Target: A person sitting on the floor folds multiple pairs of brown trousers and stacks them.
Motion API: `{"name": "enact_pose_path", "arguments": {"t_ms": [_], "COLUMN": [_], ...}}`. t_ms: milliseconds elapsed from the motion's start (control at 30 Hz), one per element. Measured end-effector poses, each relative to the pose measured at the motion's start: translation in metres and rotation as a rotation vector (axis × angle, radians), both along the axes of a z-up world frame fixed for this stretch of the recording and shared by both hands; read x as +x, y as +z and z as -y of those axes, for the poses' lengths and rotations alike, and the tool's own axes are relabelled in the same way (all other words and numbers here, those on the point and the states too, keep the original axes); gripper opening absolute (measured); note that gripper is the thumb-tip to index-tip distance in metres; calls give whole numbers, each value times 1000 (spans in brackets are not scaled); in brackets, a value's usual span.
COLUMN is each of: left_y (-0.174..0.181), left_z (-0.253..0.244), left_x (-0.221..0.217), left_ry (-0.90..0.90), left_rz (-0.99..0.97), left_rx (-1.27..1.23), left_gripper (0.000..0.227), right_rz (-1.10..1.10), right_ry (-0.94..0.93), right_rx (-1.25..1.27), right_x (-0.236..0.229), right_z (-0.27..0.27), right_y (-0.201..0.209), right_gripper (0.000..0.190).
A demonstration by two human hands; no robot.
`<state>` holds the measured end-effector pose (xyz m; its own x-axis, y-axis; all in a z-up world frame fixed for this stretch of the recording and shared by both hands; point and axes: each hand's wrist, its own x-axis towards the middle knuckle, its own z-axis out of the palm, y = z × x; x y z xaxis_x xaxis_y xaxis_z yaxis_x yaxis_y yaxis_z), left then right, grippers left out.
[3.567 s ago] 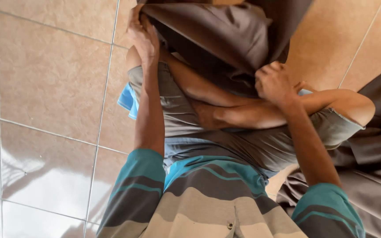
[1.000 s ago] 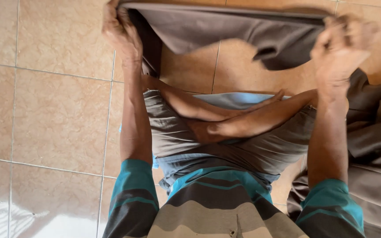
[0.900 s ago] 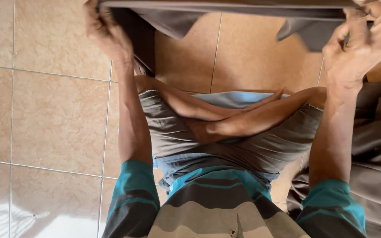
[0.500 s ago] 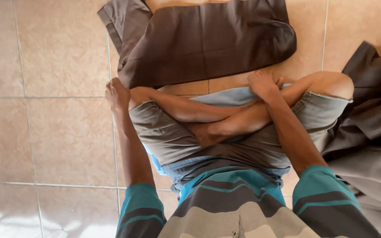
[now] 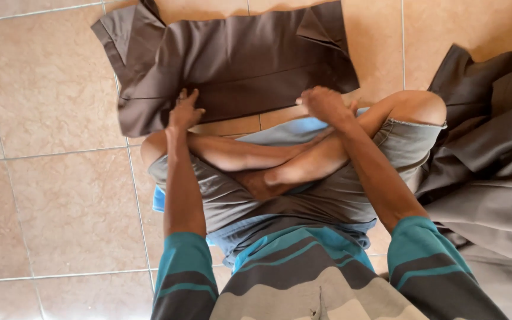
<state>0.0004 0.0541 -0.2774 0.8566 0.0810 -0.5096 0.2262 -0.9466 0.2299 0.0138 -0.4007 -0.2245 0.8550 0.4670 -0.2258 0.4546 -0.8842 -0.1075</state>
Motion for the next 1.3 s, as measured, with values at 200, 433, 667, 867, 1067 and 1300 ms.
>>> {"name": "enact_pose_path", "arguments": {"t_ms": [200,433,667,867,1067,1300], "left_y": [59,58,17,37,16,-12], "left_z": [6,31,30,49,33,28], "left_x": [-15,-30,-21,-23,-10,-5], "left_ry": [166,106,-39,-136,-175,-35], "left_rz": [49,445,434,602,599,595], "left_rx": [-18,46,186,135,178,377], "left_gripper": [67,62,73,66,51,56], "right_rz": [278,13,-37,-125,-137,-389], "right_ry": [-454,-875,-863,-855,-951,-1010], "right_rx": [258,393,616,654,754,684], "right_x": [34,66,73,75,68,56], "right_z": [13,39,64,79,93,70], "right_y": [9,-25,-57,-66,-58,-8], "right_gripper": [40,43,29,31,16,37]}}
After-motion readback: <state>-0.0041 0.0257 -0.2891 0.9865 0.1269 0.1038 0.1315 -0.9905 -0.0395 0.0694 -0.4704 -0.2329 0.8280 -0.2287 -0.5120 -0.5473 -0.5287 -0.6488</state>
